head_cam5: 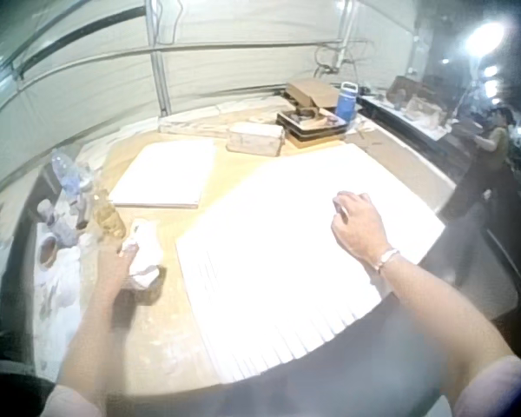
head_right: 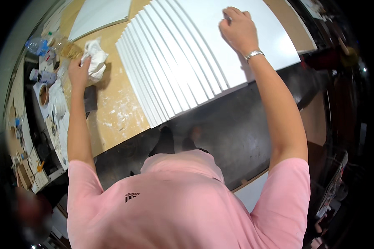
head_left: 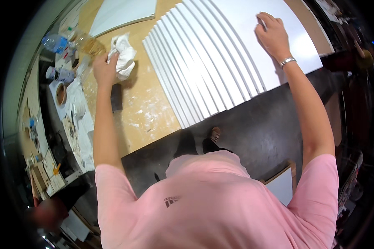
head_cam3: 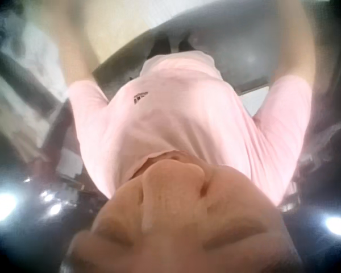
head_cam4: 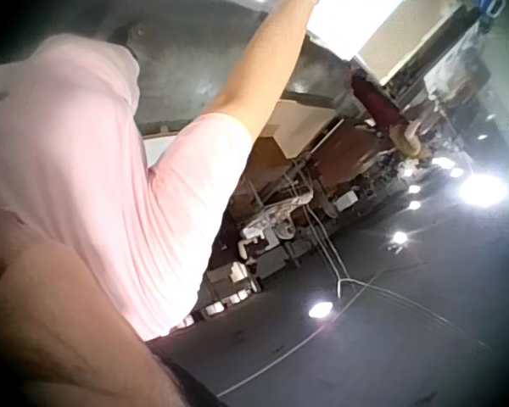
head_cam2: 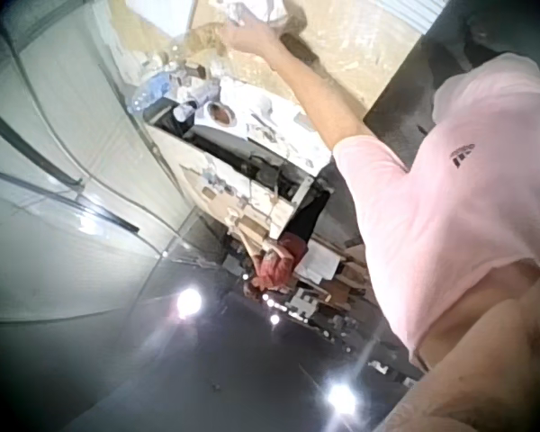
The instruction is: The person aligns a stack of white slats on a workbench and uses a sanding block to smooth the edges. They then apply a white substance to the slats using a small tool and wipe the surface with a cloth.
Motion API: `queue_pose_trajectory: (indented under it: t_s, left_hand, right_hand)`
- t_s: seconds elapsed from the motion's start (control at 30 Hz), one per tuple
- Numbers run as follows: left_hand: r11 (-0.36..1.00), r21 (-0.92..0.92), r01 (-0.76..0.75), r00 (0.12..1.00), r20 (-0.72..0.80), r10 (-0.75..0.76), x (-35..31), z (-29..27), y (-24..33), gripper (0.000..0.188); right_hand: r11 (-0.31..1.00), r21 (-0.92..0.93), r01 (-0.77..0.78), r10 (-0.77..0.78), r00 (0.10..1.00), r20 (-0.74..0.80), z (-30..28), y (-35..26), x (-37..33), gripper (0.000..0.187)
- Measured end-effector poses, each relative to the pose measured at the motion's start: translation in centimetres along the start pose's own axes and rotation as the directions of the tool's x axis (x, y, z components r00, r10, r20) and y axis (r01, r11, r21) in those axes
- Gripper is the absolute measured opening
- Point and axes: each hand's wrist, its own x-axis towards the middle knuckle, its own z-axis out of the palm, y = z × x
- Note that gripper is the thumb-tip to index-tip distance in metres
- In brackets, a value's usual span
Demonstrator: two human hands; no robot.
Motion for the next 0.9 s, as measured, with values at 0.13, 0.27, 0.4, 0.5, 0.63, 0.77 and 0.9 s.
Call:
queue_pose_trajectory:
  t_s: [0.13,0.27,0.4,0.5,0.63,0.77,0.9]
  left_hand:
    - [0.802,-0.586,-0.12,0.991,-0.017,0.136,-0.6,-1.7,15.9,0.035]
    - [0.63,-0.724,-0.282,0.903,0.021,0.429,-4.3,1.6,26.6,0.033]
    - [0.563,-0.66,-0.497,0.789,-0.073,0.61,-15.5,3.4,32.4,0.039]
    - [0.465,-0.785,-0.41,0.674,0.082,0.734,-19.1,0.1,30.9,0.031]
    - [0.65,-0.758,-0.058,0.91,0.228,0.346,-17.2,-2.6,28.9,0.032]
    - [0.634,-0.652,-0.416,0.873,-0.092,0.479,-11.5,-1.1,35.3,0.034]
    - [0.524,-0.389,-0.757,0.618,-0.168,0.768,-9.7,4.4,35.6,0.039]
  right_hand:
    - [1.0,-0.016,-0.021,0.022,0.999,0.048,-1.8,0.3,-0.2,0.031]
    - [0.999,0.039,-0.028,0.027,0.999,0.041,-3.7,-2.2,0.8,0.022]
    - [0.998,0.063,-0.024,0.022,1.0,0.019,-2.9,-2.4,0.8,0.022]
    - [0.997,0.061,-0.052,0.051,0.999,0.02,-3.3,-2.0,0.3,0.019]
    - [0.998,0.052,-0.043,0.043,0.999,0.0,-3.5,-1.7,0.2,0.018]
    - [0.998,0.049,-0.031,0.031,1.0,0.003,-3.6,-1.6,0.3,0.019]
    - [0.999,0.02,-0.04,0.04,0.999,0.022,-3.4,-1.8,0.3,0.02]
